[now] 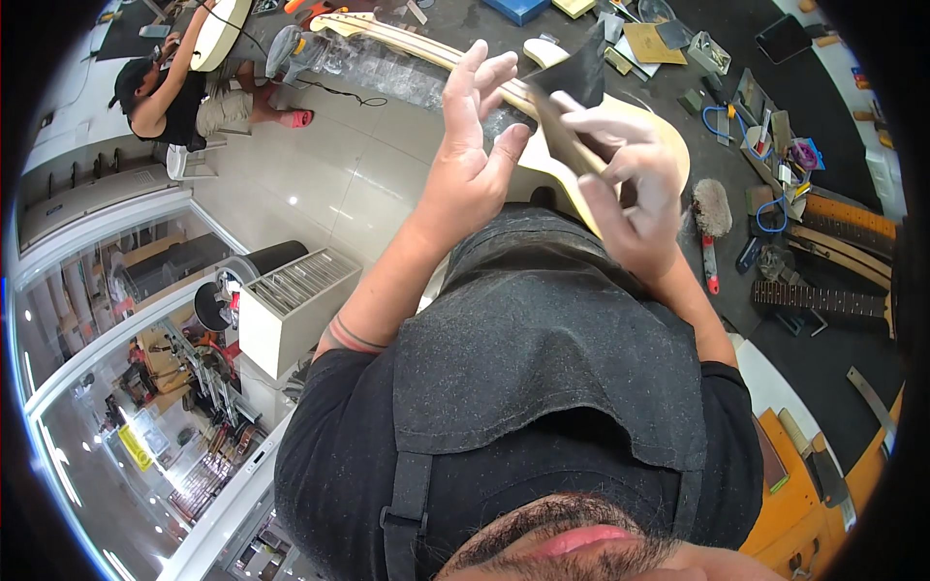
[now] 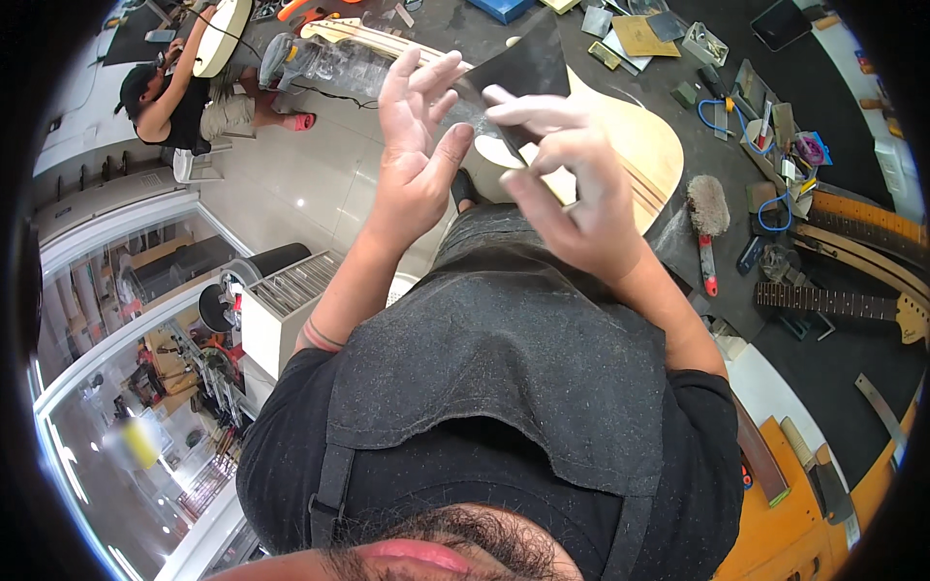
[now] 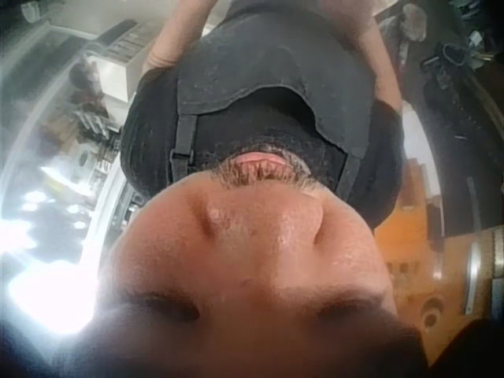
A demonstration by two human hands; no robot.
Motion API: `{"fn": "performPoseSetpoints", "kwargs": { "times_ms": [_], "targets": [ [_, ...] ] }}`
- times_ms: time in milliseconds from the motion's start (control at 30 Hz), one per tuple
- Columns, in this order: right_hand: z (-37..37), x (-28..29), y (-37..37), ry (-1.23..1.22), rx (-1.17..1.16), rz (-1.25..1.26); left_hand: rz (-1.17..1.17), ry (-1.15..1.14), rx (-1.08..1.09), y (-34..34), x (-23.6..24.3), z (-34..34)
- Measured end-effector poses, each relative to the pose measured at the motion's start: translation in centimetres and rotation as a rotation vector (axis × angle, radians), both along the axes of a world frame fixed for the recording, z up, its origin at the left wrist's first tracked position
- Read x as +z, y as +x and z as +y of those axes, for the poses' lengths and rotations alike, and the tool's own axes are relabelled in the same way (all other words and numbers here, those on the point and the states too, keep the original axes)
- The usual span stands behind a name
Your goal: The person brushes dust off a wooden guitar body with a red brush, wipes it by hand, and then uses various pieces of sandpaper to sand the neck and headstock area while occasionally using a handheld orbital sander.
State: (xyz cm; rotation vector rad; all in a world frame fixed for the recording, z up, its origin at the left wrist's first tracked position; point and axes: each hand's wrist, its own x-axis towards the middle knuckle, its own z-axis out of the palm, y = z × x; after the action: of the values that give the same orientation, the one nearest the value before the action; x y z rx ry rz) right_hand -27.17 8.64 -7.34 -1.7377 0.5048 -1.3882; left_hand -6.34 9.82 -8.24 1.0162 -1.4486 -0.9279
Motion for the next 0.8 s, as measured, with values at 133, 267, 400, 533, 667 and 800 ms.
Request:
{"fn": "performPoseSetpoints", "kwargs": {
  "times_ms": [133,267,400,533,667,800],
  "targets": [
    [0.4,1.4,0.4,-0.171,0.019,0.185,0.544,0.444,-0.224,0.1,0.2,1.3],
    [-0.2,2.8,-0.4,-0.198,0.135,0.539,0.745,0.601,-0.202,0.0,2.5,2.4],
    [0.4,1.3,0.9,-0.239,-0.122,0.383,1.014,0.608,-0.294,-0.3,2.8,2.3],
    [0.7,1.1,0.9,-0.189,-0.149,0.392,0.712,0.464,-0.342,0.3,2.5,2.0],
    [1.1,1.2,1.1,-0.209,-0.144,0.425,0.714,0.566,-0.346,0.2,3.2,2.0],
    [0.8,1.6,0.4,-0.186,-0.114,0.371,0.678,0.526,-0.297,0.2,2.9,2.2]
  ]
}}
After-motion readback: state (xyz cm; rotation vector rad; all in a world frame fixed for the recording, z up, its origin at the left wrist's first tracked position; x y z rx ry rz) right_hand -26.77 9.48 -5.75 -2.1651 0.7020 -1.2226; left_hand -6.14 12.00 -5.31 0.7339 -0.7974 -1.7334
